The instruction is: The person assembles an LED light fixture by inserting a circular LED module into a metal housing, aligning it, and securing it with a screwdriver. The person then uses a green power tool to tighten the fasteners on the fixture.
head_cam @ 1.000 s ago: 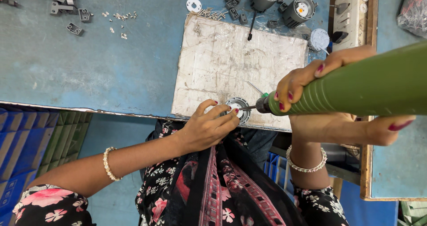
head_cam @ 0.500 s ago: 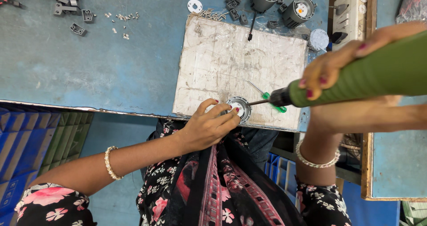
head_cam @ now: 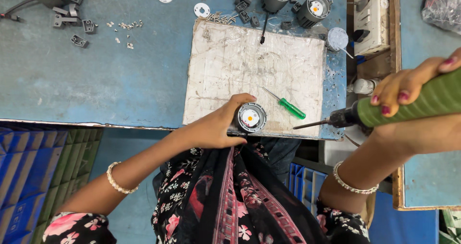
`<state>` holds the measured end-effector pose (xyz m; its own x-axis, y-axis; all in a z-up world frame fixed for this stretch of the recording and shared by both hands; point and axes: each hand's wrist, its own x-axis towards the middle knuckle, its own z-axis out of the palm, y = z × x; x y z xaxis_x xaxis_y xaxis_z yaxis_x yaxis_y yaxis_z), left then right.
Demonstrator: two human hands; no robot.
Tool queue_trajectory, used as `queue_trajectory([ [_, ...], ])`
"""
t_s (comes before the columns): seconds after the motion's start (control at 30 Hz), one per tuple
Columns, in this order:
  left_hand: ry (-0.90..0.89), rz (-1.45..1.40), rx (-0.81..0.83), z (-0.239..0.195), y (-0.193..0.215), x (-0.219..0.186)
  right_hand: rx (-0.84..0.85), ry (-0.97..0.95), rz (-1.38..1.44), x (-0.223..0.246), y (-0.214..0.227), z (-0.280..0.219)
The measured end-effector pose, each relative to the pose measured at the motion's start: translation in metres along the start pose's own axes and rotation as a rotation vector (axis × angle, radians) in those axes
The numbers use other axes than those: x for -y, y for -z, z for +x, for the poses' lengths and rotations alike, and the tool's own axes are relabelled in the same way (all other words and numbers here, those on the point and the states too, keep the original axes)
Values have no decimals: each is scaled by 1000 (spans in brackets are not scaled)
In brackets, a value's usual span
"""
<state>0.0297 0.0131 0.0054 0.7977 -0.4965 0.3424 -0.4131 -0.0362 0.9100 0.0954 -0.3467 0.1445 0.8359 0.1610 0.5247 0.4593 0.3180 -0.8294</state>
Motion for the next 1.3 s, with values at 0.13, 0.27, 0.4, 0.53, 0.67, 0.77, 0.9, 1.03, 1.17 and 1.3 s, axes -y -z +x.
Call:
queue_trajectory([
  [0.13,68,-71,-8,-3,-3,11,-21,-11,0,-4,4,-13],
  [0.27,-43,161,-261,-14,-32,9,-31,4,-25,-7,3,-22],
  [0.4,-45,319,-435,-18,-59,5,-23,-1,19,-11,-1,-21],
  [0.53,-30,390,-532,-14,-69,6,-73,-14,5,-14,-5,-20],
  [0.67,11,393,-547,-6,-69,-1,-92,-16,57,-16,-9,-22],
  [0.77,-11,399,-520,-4,-62,-9,-112,-9,54,-16,-11,-25],
  [0.9,-94,363,-461,0,-23,-4,-116,2,29,-13,-13,-25],
  [1.03,106,234,-561,40,34,30,-122,5,61,-11,-20,-23],
  [1.17,65,262,-373,93,60,59,-98,6,103,-8,-35,-19],
  [1.3,13,278,-195,125,48,73,-158,-12,65,0,-50,-19],
])
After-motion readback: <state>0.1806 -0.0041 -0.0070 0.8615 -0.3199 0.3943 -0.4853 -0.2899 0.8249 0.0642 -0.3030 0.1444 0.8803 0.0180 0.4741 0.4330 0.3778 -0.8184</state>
